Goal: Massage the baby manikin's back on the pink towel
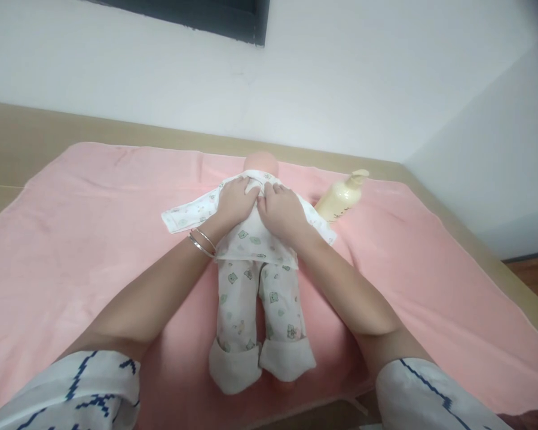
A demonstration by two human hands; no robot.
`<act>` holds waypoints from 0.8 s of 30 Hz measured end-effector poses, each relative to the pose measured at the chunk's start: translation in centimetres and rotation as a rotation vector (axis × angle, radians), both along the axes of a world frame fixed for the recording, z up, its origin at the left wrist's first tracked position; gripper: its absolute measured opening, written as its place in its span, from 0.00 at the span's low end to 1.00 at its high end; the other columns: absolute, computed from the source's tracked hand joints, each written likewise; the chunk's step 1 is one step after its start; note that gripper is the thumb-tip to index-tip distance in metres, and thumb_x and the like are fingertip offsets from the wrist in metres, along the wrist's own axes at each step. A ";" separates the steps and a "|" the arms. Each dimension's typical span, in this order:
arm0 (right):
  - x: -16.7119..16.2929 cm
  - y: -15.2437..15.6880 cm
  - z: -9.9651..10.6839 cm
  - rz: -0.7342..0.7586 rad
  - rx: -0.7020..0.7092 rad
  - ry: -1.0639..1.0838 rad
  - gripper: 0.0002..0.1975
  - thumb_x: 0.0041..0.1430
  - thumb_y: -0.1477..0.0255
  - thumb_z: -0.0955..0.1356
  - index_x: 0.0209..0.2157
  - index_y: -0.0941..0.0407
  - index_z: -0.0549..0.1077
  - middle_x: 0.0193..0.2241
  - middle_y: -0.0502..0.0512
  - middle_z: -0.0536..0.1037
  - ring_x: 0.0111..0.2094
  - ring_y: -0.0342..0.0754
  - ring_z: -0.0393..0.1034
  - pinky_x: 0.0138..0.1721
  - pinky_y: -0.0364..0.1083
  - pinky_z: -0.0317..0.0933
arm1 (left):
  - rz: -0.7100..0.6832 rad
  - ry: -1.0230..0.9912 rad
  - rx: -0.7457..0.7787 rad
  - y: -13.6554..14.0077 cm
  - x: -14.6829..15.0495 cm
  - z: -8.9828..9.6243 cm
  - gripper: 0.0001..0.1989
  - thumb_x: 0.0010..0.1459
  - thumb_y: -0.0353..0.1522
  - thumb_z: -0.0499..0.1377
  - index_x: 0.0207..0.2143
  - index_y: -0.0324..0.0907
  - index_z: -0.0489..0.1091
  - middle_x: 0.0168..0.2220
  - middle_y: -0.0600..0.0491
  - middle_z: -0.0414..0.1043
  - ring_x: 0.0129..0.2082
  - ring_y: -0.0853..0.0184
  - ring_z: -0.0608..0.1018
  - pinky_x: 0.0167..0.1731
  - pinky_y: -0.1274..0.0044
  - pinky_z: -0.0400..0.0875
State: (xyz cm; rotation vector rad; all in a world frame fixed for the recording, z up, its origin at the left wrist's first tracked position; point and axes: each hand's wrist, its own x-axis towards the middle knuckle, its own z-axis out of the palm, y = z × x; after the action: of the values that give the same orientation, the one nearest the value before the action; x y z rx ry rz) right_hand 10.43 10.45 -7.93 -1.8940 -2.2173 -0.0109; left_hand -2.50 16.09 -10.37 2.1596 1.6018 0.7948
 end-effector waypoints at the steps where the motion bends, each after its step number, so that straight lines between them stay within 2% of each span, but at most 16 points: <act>1: -0.5 -0.4 0.0 0.007 0.024 -0.023 0.27 0.73 0.68 0.52 0.62 0.69 0.65 0.60 0.78 0.71 0.62 0.67 0.65 0.64 0.60 0.56 | -0.005 0.008 0.009 0.0 0.0 0.0 0.24 0.68 0.39 0.47 0.57 0.37 0.73 0.62 0.41 0.72 0.62 0.55 0.73 0.65 0.66 0.64; 6: -0.8 -0.6 0.5 0.032 0.027 -0.021 0.23 0.71 0.72 0.54 0.58 0.68 0.69 0.57 0.75 0.74 0.61 0.64 0.66 0.63 0.56 0.58 | -0.017 0.091 0.025 -0.2 0.0 0.6 0.23 0.69 0.38 0.46 0.55 0.37 0.72 0.59 0.40 0.74 0.59 0.54 0.74 0.62 0.66 0.66; 10: 0.7 0.9 0.6 0.052 -0.046 0.051 0.25 0.73 0.71 0.52 0.63 0.68 0.64 0.63 0.75 0.69 0.66 0.63 0.62 0.65 0.56 0.56 | -0.045 0.269 0.034 -1.9 0.3 2.1 0.24 0.71 0.36 0.43 0.56 0.33 0.70 0.57 0.36 0.73 0.59 0.51 0.74 0.62 0.63 0.65; 14: 2.1 2.4 -0.1 0.052 -0.046 0.122 0.25 0.73 0.68 0.52 0.62 0.65 0.65 0.65 0.73 0.67 0.65 0.62 0.62 0.65 0.58 0.56 | -0.032 0.445 -0.048 -4.5 1.0 4.2 0.20 0.70 0.33 0.45 0.52 0.32 0.72 0.52 0.34 0.75 0.55 0.50 0.76 0.54 0.64 0.71; 17: 2.6 2.9 -0.6 0.065 -0.009 0.150 0.25 0.73 0.65 0.53 0.60 0.62 0.66 0.64 0.71 0.68 0.64 0.61 0.63 0.64 0.59 0.56 | -0.067 0.465 -0.096 -5.5 1.4 5.2 0.17 0.68 0.30 0.47 0.48 0.34 0.73 0.48 0.36 0.75 0.50 0.51 0.78 0.48 0.66 0.73; 21: 2.2 2.4 -0.4 0.031 -0.002 0.103 0.25 0.74 0.65 0.52 0.59 0.64 0.67 0.61 0.72 0.72 0.61 0.64 0.66 0.62 0.59 0.58 | -0.106 0.385 -0.066 -4.3 1.2 4.5 0.18 0.69 0.30 0.45 0.42 0.37 0.74 0.45 0.38 0.76 0.46 0.53 0.78 0.49 0.65 0.72; 24: 1.3 1.3 0.2 -0.029 -0.013 0.012 0.25 0.74 0.65 0.51 0.58 0.65 0.67 0.53 0.73 0.77 0.54 0.65 0.72 0.55 0.57 0.63 | -0.100 0.289 -0.007 -2.4 0.6 3.0 0.18 0.69 0.31 0.44 0.45 0.37 0.73 0.48 0.39 0.75 0.51 0.53 0.76 0.55 0.64 0.70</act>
State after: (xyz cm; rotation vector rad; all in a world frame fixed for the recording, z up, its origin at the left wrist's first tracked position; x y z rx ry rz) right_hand 11.69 11.77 -7.78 -1.9274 -2.1873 0.0099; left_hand -1.90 13.68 -7.37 2.4162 1.6063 0.4620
